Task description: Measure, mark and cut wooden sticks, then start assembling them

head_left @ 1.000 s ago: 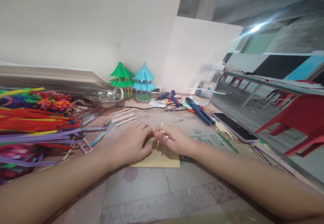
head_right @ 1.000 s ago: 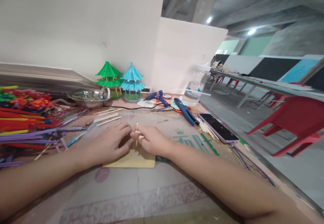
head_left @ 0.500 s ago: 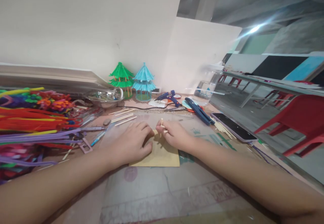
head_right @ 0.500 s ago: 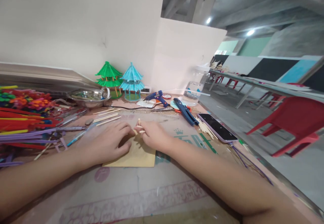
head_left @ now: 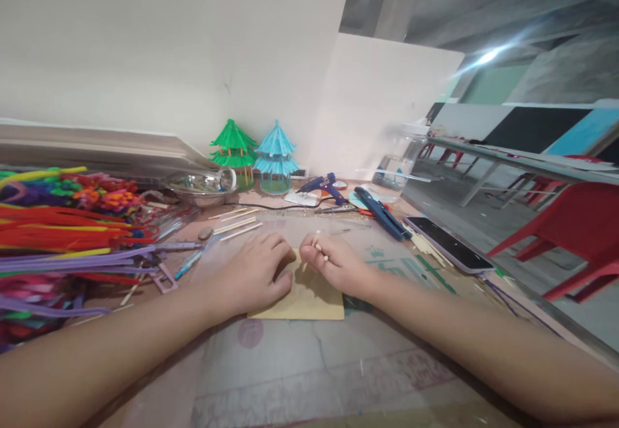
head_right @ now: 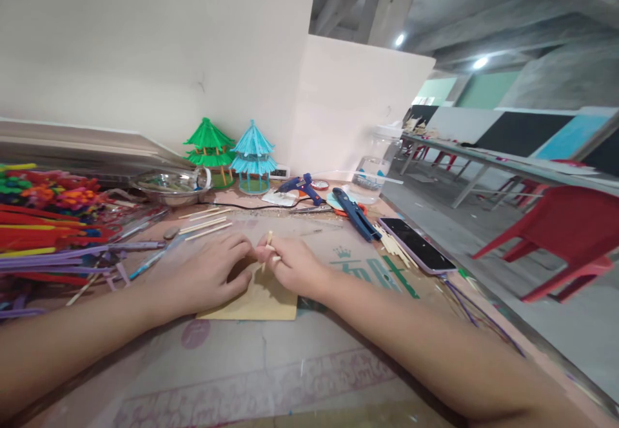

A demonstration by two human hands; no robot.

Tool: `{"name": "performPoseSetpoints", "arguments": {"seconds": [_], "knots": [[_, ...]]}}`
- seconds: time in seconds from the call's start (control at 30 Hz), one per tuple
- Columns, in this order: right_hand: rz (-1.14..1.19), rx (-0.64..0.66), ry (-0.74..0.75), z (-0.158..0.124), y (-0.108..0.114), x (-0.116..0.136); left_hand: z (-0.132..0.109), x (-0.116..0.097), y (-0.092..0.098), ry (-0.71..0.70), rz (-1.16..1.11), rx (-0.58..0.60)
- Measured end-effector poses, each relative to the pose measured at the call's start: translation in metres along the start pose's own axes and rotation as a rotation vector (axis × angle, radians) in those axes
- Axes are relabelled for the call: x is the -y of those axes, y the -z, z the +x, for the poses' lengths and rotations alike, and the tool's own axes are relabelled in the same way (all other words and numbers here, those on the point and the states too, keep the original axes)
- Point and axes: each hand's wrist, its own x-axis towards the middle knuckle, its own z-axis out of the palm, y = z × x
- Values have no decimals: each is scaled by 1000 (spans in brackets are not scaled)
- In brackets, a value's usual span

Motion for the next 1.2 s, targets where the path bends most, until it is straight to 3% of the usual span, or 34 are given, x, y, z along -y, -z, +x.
{"name": "performPoseSetpoints", "arguments": {"seconds": [0.13,0.33,0.5,0.73,0.8,0.97,1.2], "knots": [[17,108,52,0,-3,3,0,1,-2,1,1,-5],[-63,14,-47,3,-2,-4,0,0,-1,16,1,0],[-3,108,13,0,-4,3,0,1,-2,9,-2,0],[-12,-20,-138,7,1,-11,0,1,-3,12,-10,-8],[78,-50,-168,6,0,-10,0,2,-4,8,-20,-22],[610,-76,-273,5,-3,-2,0,5,-7,-26,-72,-74],[704,-133,-298,8,1,1,0,8,-7,-115,-113,-107]]}}
